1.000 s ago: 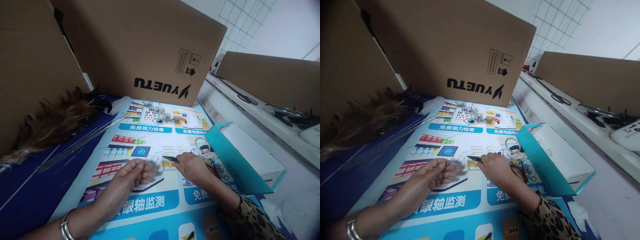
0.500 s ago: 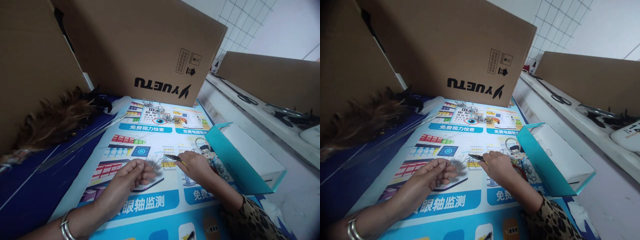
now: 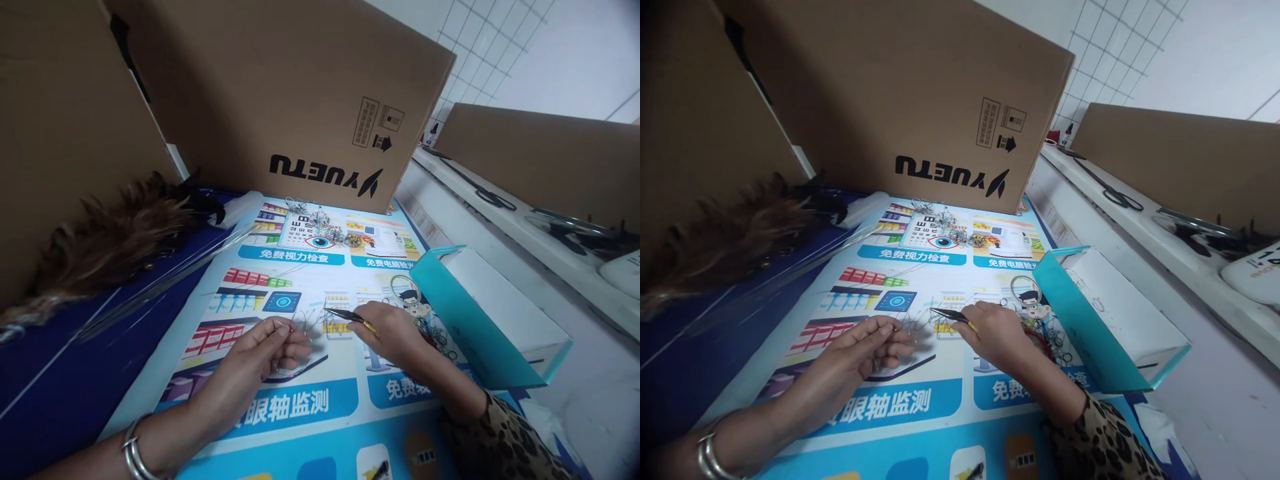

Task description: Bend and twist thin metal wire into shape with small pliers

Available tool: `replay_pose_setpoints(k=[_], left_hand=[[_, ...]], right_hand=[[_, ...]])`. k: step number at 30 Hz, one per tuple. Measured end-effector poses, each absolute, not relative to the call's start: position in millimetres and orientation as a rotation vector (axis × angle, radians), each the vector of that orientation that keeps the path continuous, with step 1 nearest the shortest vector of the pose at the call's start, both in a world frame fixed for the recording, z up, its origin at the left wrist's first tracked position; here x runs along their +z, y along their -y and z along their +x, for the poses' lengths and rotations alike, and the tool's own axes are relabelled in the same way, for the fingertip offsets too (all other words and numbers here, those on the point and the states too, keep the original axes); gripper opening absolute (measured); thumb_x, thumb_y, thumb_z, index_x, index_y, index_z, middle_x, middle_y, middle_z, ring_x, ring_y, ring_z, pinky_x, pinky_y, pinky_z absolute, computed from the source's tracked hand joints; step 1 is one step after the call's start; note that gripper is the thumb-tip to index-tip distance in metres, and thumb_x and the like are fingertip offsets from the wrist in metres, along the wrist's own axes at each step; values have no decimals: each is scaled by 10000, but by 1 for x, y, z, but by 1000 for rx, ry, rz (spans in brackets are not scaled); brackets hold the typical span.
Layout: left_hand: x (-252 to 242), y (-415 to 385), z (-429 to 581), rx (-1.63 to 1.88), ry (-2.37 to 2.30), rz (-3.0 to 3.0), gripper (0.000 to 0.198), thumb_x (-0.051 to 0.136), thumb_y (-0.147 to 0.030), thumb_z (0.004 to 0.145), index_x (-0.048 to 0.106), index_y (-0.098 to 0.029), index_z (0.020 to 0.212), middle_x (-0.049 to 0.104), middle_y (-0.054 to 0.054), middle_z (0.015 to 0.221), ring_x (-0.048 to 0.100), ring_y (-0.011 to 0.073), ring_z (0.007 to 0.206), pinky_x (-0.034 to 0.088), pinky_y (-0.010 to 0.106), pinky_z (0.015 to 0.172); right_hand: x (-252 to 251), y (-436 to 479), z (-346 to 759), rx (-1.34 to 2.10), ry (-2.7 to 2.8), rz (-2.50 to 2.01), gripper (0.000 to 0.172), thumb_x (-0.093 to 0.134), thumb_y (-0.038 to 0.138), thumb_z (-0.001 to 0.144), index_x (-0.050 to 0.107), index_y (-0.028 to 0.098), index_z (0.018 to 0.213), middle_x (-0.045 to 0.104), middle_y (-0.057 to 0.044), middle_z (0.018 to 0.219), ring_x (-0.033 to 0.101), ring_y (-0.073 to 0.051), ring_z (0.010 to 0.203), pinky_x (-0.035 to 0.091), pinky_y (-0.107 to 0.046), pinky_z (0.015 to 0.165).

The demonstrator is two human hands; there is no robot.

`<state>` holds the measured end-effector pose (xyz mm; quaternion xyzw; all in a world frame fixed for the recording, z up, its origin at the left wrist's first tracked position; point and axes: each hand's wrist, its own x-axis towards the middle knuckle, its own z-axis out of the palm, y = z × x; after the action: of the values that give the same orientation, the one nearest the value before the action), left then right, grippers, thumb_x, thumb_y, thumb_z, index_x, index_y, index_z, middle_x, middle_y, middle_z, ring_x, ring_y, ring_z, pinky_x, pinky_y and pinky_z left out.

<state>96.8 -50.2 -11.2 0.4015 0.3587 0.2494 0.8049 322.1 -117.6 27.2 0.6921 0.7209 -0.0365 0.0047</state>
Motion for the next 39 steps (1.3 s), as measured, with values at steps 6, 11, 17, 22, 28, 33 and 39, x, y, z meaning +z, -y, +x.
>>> replay_pose_setpoints(k=[6, 11, 17, 22, 28, 33, 39], left_hand=[[-15, 49, 96, 559, -773, 827, 167, 616, -326, 796, 565, -185, 869, 697, 55, 882, 634, 163, 752, 461, 260, 654], [-14, 49, 97, 550, -770, 835, 165, 615, -328, 795, 573, -180, 856, 695, 62, 875, 633, 165, 744, 461, 259, 642], [-12, 48, 97, 531, -720, 856, 185, 562, -353, 832, 573, -171, 864, 685, 76, 865, 630, 174, 756, 457, 272, 662], [-16, 47, 95, 540, -701, 849, 189, 563, -369, 826, 580, -182, 848, 689, 68, 878, 636, 185, 763, 446, 270, 650], [-17, 47, 94, 540, -645, 821, 196, 558, -372, 829, 574, -177, 825, 687, 52, 794, 629, 166, 711, 430, 256, 623], [-16, 47, 94, 523, -647, 863, 218, 531, -374, 847, 588, -164, 852, 678, 51, 744, 614, 156, 681, 431, 251, 609], [-17, 47, 92, 505, -660, 863, 215, 533, -362, 847, 594, -160, 887, 680, 60, 749, 609, 149, 638, 440, 246, 581]], right_hand=[[25, 118, 321, -45, -2125, 2120, 349, 370, 461, 905, 586, 187, 919, 631, -75, 889, 583, -206, 836, 367, -256, 638], [29, 119, 321, -47, -2118, 2126, 353, 365, 457, 909, 588, 183, 923, 629, -82, 889, 577, -203, 841, 371, -255, 650], [27, 118, 322, -203, -2395, 2153, 332, 367, 440, 913, 584, 189, 918, 627, -51, 877, 565, -162, 816, 368, -231, 663], [13, 118, 317, -421, -2708, 2057, 304, 399, 409, 906, 587, 178, 967, 631, -56, 886, 559, -152, 816, 388, -230, 699], [0, 117, 315, -439, -2767, 2034, 314, 405, 407, 903, 577, 169, 1015, 631, -71, 909, 558, -159, 830, 404, -251, 729], [-1, 116, 317, -366, -2768, 2033, 310, 414, 407, 899, 586, 163, 986, 631, -68, 883, 556, -162, 811, 404, -253, 713], [-2, 117, 318, -316, -2776, 2006, 321, 403, 414, 902, 580, 164, 997, 630, -74, 906, 558, -170, 844, 406, -258, 736]])
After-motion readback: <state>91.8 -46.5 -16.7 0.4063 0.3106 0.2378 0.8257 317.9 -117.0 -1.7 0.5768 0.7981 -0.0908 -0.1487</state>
